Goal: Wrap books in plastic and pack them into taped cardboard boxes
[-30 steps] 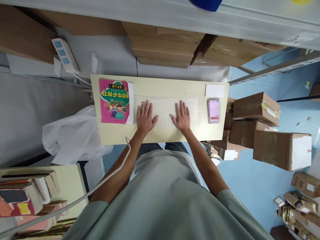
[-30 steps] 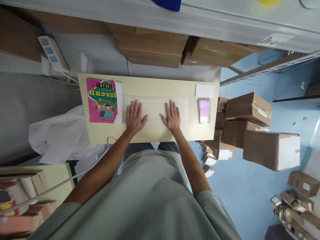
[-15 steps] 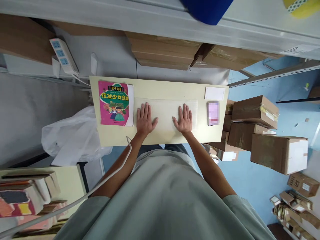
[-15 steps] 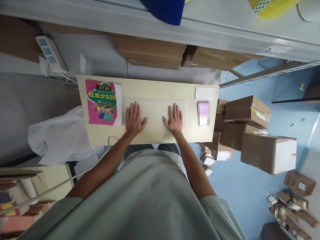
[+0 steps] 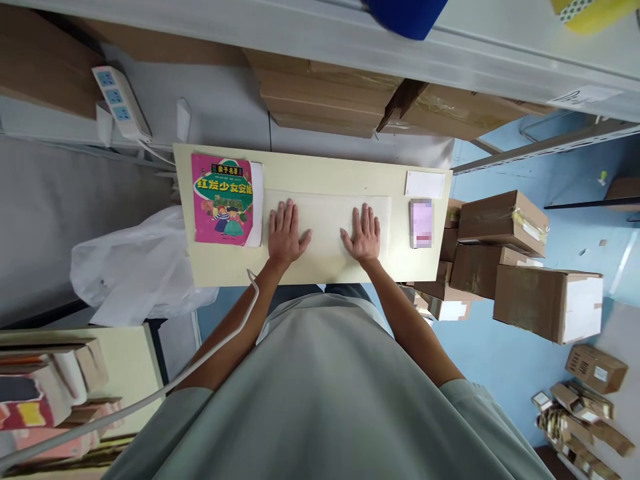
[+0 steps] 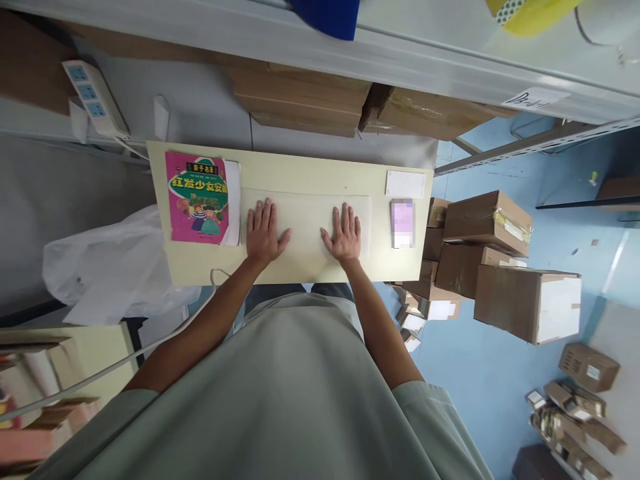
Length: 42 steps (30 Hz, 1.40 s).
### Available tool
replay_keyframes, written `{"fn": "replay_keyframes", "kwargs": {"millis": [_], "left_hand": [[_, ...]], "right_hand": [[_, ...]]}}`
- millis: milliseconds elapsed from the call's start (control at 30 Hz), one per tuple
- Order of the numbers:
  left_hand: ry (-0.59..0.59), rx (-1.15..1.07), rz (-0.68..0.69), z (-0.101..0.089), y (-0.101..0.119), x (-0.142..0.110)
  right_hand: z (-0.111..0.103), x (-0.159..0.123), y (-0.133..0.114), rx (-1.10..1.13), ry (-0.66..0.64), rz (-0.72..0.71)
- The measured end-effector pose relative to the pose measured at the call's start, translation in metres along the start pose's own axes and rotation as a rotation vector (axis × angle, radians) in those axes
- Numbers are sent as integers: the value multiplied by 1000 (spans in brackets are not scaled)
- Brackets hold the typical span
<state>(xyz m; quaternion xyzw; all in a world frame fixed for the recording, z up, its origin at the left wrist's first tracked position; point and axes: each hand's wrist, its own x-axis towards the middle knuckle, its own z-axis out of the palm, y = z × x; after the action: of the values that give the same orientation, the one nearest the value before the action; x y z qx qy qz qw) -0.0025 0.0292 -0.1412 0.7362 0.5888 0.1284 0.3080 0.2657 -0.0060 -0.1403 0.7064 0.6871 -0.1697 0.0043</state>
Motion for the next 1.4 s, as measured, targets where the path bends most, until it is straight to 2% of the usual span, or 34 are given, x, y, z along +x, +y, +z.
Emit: {"fn": "replay_keyframes", "kwargs": {"millis": [133,200,267,333,400,433,500,567,667,733,833,933,1033,1133,1200,1267,1400], "left_hand": [[28,-29,-1,0,8,2],[59,-84,-29,-7,8,5],[156,-158,-102,-25,0,11],[342,-187,-237,-51,-18,17],[513,-108,-406,-80,-41,21],[529,-57,-501,-93,-53,22],[455,6,-694,-113,-73,22],[360,18,-845,-124,-86,19],[327,14,-961,-134,-94,16],[317,33,-977,-142,-93,16],[315,115,-914,-163,-79,17],[429,200,-756,-187,-50,15],[483,157,-579,-201,-12,11],[449,-94,-496,-197,26,9],[373,-390,-457,-183,47,10],[277,-654,-440,-160,67,11],[109,-1023,-451,-97,99,8]], "right_hand": [[2,-1,1,55,28,-3],[4,-2,2,86,43,-6],[6,-2,3,108,66,-12],[8,-2,4,118,95,-22],[8,-3,4,123,113,-30],[7,-3,4,125,114,-32],[6,-3,4,130,107,-32],[5,-3,3,133,97,-31],[5,-3,3,136,99,-32],[6,-3,3,145,108,-33],[7,-3,4,152,119,-37],[7,-3,4,142,127,-42],[8,-5,4,147,138,-47],[7,-4,3,158,132,-41],[2,-1,1,193,124,-25],[-8,2,0,302,124,15],[-36,-9,4,755,113,129]]}}
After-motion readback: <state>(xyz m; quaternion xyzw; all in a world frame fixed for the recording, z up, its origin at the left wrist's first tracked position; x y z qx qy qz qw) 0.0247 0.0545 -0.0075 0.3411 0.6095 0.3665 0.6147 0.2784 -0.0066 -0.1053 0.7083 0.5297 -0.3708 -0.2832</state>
